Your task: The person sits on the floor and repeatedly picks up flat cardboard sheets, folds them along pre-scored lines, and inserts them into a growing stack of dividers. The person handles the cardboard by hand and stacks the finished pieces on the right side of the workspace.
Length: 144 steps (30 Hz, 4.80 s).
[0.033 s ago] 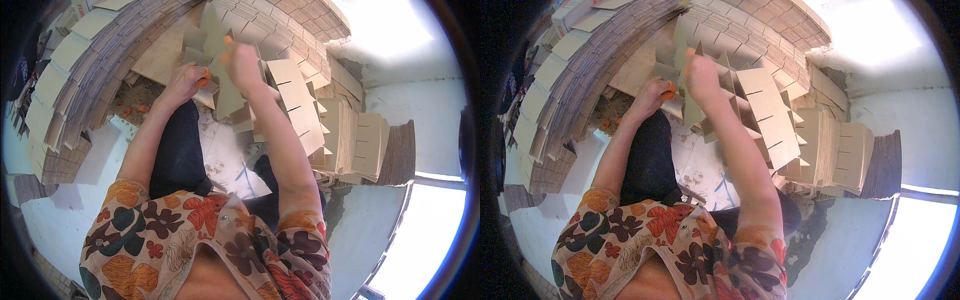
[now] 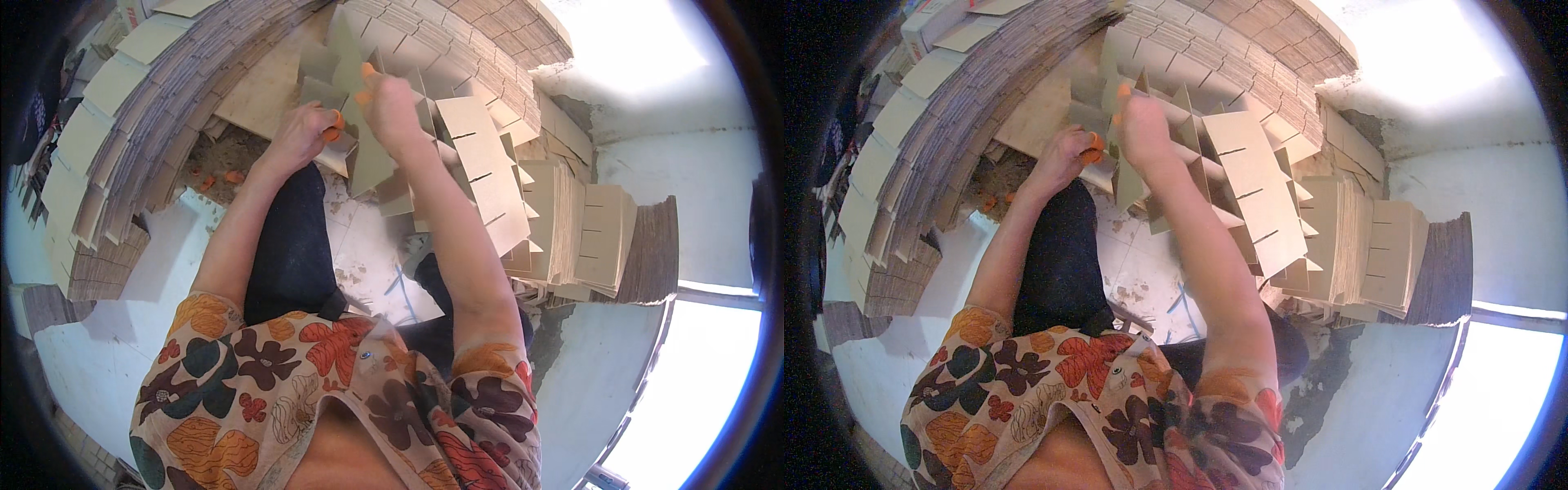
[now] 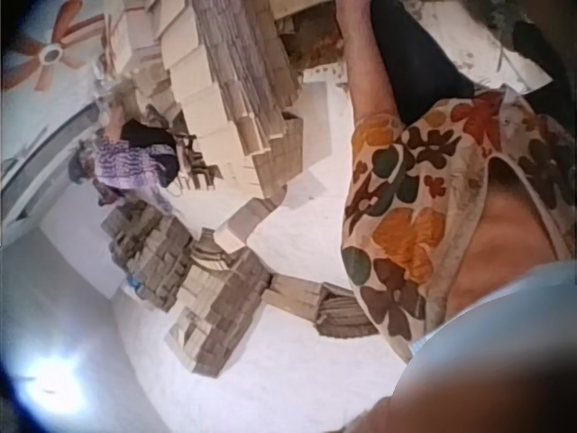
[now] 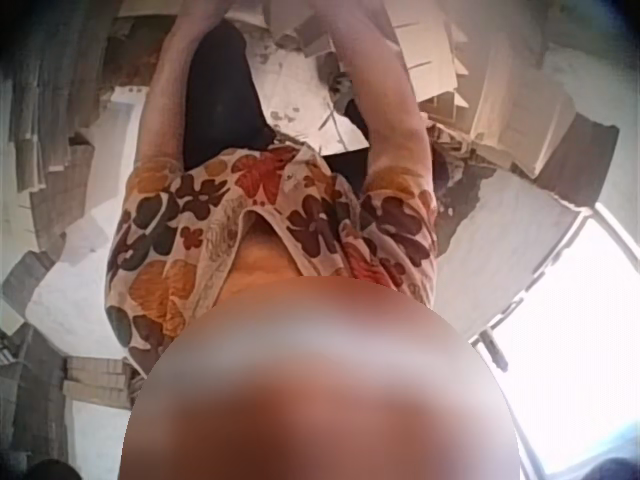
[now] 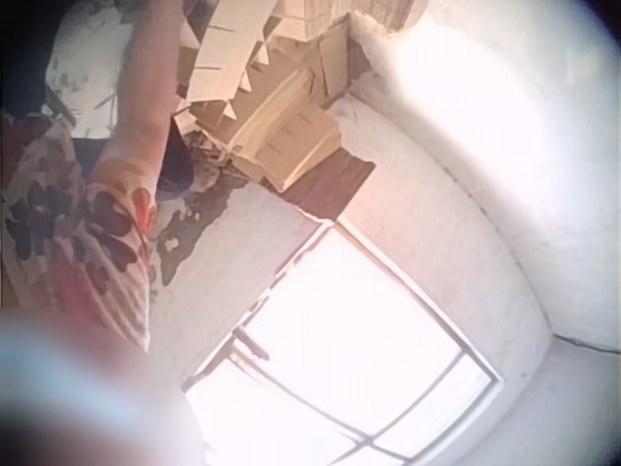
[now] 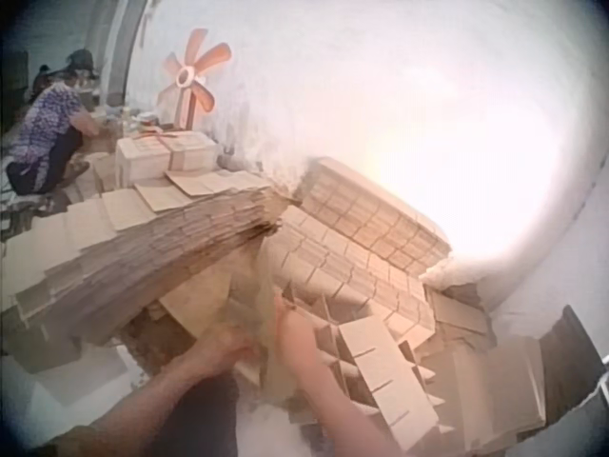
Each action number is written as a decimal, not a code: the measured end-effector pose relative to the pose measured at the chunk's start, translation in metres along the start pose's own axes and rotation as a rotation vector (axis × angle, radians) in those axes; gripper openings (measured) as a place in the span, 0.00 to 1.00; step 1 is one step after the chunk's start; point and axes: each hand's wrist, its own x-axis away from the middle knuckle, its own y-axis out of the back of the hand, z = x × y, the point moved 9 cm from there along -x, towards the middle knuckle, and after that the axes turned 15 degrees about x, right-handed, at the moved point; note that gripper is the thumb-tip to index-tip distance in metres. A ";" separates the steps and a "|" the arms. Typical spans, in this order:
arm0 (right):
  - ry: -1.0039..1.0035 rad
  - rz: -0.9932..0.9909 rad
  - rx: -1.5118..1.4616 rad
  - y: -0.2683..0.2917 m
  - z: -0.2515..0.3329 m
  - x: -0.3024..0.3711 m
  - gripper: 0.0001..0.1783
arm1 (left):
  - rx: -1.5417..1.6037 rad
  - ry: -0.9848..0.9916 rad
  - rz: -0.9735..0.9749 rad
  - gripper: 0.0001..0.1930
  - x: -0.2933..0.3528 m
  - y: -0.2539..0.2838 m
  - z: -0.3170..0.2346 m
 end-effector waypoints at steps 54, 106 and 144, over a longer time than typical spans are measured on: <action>-0.982 -0.203 -0.446 0.206 -0.280 0.244 0.18 | -0.267 -0.185 0.643 0.50 -0.149 -0.139 0.041; -0.726 -0.459 0.644 0.227 -0.234 0.196 0.19 | -0.150 -0.250 0.261 0.21 -0.200 -0.203 -0.063; -0.599 -0.463 0.414 0.176 -0.268 0.189 0.31 | -0.081 -0.579 0.399 0.09 -0.184 -0.299 -0.104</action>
